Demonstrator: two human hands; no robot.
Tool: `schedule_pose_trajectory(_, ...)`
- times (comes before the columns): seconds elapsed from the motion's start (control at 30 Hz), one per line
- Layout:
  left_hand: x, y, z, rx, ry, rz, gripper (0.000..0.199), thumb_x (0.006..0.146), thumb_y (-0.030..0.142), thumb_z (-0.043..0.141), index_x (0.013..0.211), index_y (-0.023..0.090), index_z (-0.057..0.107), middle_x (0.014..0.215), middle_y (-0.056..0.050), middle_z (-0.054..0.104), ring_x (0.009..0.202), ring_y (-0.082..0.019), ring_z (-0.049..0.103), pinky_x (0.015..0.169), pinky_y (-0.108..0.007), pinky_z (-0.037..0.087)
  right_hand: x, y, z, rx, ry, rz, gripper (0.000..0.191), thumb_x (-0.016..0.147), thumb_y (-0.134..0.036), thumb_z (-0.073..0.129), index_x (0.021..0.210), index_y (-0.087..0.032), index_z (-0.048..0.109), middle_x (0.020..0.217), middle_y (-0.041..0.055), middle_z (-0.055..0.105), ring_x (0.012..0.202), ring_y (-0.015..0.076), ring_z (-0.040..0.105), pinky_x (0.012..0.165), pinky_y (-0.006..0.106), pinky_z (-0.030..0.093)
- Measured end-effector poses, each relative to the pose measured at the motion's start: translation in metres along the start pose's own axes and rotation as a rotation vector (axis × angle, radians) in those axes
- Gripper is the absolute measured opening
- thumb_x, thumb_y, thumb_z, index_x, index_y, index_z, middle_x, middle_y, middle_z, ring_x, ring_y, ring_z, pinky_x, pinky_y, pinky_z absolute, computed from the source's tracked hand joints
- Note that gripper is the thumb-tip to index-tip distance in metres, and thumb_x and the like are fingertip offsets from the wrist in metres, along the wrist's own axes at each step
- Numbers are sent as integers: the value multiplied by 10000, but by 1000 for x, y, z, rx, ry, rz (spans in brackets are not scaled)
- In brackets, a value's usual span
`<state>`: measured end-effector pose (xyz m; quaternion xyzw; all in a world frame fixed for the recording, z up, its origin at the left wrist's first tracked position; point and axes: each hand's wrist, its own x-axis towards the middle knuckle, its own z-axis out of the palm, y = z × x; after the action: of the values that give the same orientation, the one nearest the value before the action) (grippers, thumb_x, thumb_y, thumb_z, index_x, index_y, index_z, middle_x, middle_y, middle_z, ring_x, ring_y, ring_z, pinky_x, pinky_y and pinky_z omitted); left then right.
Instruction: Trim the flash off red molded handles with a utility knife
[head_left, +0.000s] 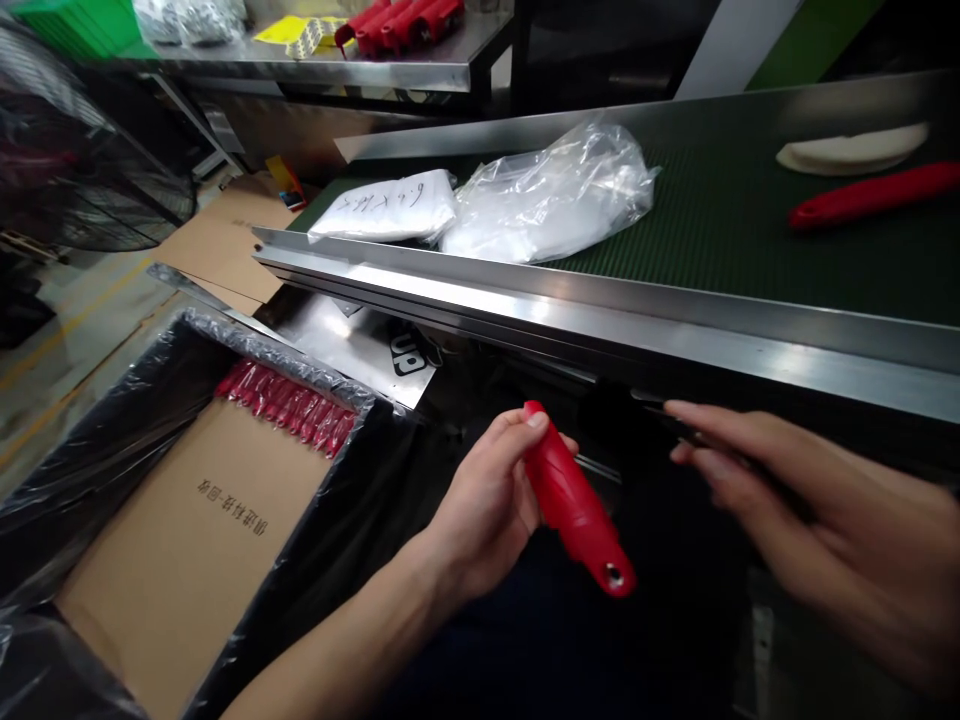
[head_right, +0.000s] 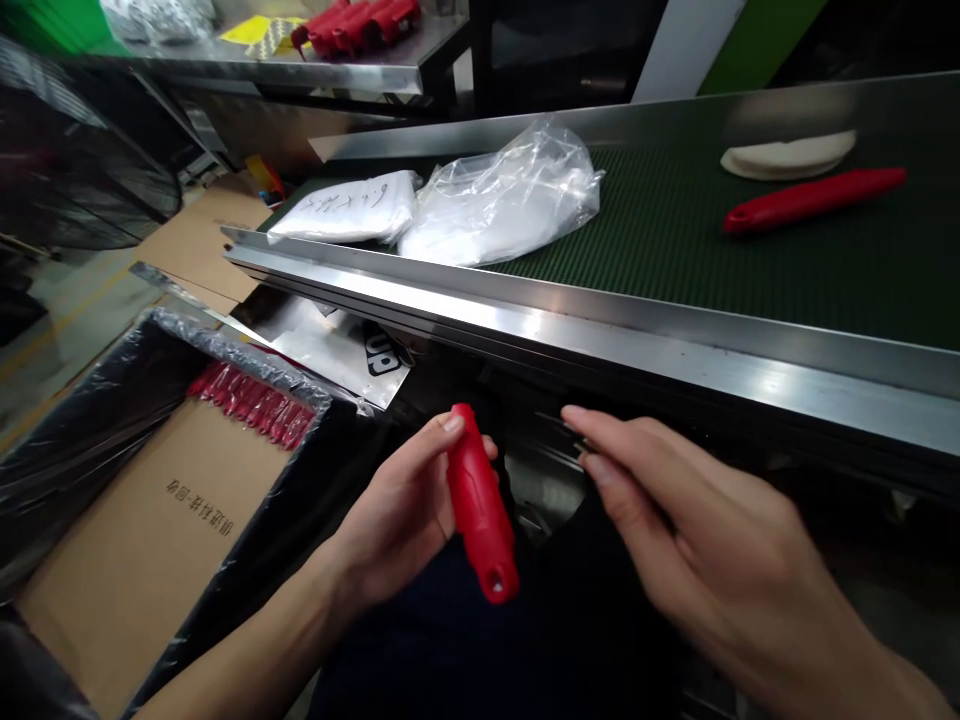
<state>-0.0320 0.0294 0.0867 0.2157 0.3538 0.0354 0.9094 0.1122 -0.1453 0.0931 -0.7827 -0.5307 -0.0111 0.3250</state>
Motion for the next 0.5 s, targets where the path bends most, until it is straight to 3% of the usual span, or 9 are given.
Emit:
schedule_pose_trajectory(0.07,-1,-1,0,-30,-44,0,123,952,303,564,1016,220,498,944,-45,596,723,-135,608,567,-224,557,6,-16,6,101,-28,-50,423,967,-118,540,1367,-257,542,1117,-13,658,944,66,643,827,129,489)
schedule_pose_trajectory(0.2,-3,-5,1,-91,-168,5,132,993,339,470,1068,235,498,966,-35,579,714,-131,592,496,-218,542,14,-25,13,113,16,-121,374,942,-67,525,1296,-168,589,1210,41,625,1098,130,607,1019,236,454)
schedule_pose_trajectory(0.37,-9,-14,6,-22,-229,89,192,992,373,450,1026,191,502,953,-59,605,631,-113,575,459,-175,474,17,-29,15,-4,33,-157,431,940,-51,516,1349,-178,571,1216,51,622,1093,166,593,960,315,477)
schedule_pose_trajectory(0.5,-15,-18,7,48,-210,177,205,966,380,508,1014,181,518,946,-63,624,586,-96,551,436,-145,417,15,-34,14,-31,23,-155,433,938,-46,526,1339,-202,581,1216,46,619,1092,171,591,920,325,471)
